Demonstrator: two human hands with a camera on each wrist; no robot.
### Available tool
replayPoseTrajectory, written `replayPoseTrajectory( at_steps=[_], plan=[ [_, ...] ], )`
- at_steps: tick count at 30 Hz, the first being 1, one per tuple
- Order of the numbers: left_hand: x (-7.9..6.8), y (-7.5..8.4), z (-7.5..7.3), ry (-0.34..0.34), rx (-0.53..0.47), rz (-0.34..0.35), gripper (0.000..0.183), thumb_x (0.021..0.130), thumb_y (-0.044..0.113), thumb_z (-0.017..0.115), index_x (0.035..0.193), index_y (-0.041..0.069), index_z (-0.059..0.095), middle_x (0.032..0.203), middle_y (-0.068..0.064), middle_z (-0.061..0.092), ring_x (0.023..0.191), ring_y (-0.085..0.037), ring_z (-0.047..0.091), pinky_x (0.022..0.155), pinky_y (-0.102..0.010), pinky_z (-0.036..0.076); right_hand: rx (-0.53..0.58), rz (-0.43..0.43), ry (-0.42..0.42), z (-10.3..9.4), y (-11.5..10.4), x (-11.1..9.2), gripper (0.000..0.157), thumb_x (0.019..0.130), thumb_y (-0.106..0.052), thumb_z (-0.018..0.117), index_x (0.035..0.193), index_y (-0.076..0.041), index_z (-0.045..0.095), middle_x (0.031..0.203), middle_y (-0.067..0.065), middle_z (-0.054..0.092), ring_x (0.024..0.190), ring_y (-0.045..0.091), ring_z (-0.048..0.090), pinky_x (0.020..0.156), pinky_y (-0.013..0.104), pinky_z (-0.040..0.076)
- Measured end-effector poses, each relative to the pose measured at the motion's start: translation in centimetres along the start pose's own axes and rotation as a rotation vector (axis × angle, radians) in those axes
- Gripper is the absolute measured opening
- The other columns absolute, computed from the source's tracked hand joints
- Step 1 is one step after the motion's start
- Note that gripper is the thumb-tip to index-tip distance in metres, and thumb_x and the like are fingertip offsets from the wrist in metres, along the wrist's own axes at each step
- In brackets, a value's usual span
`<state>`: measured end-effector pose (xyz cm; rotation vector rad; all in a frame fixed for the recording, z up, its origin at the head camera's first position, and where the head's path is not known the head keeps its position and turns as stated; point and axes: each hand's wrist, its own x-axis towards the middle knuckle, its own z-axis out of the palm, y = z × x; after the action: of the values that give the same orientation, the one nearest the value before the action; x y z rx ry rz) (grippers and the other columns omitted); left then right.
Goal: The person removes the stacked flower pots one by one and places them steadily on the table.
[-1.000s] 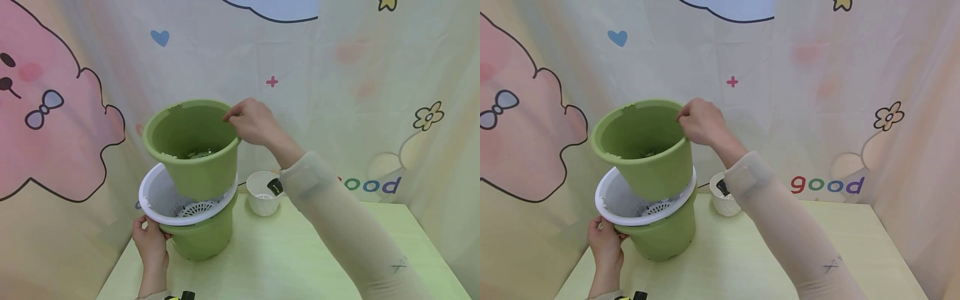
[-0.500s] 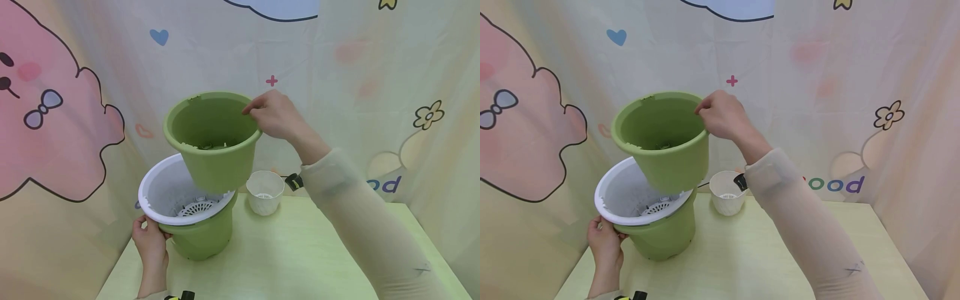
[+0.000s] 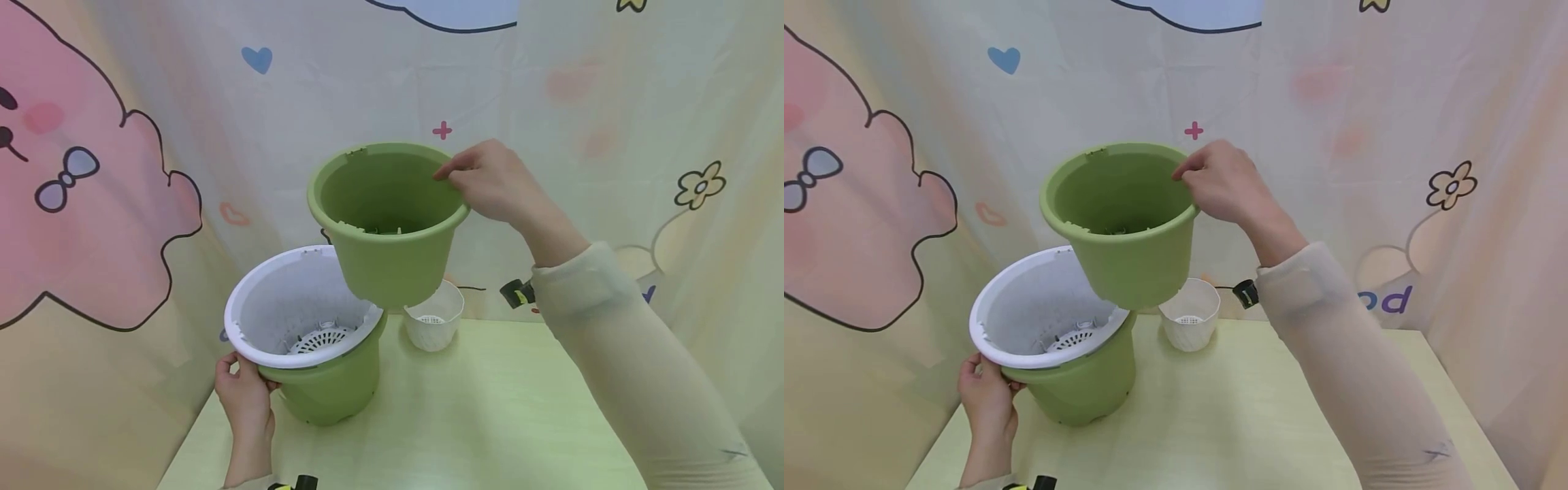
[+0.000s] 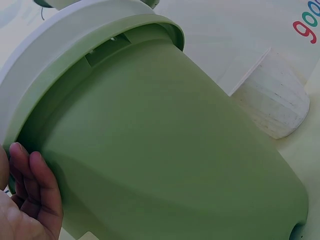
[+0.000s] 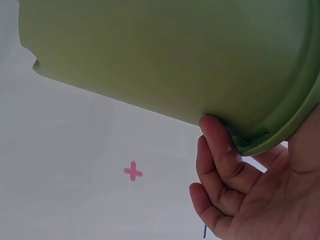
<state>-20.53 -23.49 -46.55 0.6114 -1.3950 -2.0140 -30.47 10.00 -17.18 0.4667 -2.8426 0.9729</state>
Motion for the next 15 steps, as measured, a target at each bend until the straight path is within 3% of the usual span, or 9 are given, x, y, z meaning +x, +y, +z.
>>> replayPoseTrajectory(
  at_steps=[5,15],
  plan=[
    [0.0,0.0,0.0,0.009,0.0,-0.008,0.018,0.108,0.03,0.054,0.103,0.013,0.049,0.054,0.008,0.056,0.036,-0.005,0.05,0.037,-0.02,0.049,0.012,0.017,0.002,-0.8,1.2,-0.2,0.043,0.101,-0.014,0.041,0.13,-0.016,0.073,0.138,0.009,0.066,0.107,0.025,0.051,0.077,0.034,0.042],
    [0.0,0.0,0.1,0.006,-0.004,-0.011,0.021,0.107,0.032,0.056,0.103,0.013,0.049,0.055,0.008,0.056,0.036,-0.005,0.05,0.037,-0.021,0.049,-0.002,0.048,0.013,-1.9,4.0,-0.9,0.044,0.102,-0.018,0.04,0.133,-0.015,0.07,0.138,0.011,0.065,0.11,0.025,0.048,0.083,0.036,0.04]
  ],
)
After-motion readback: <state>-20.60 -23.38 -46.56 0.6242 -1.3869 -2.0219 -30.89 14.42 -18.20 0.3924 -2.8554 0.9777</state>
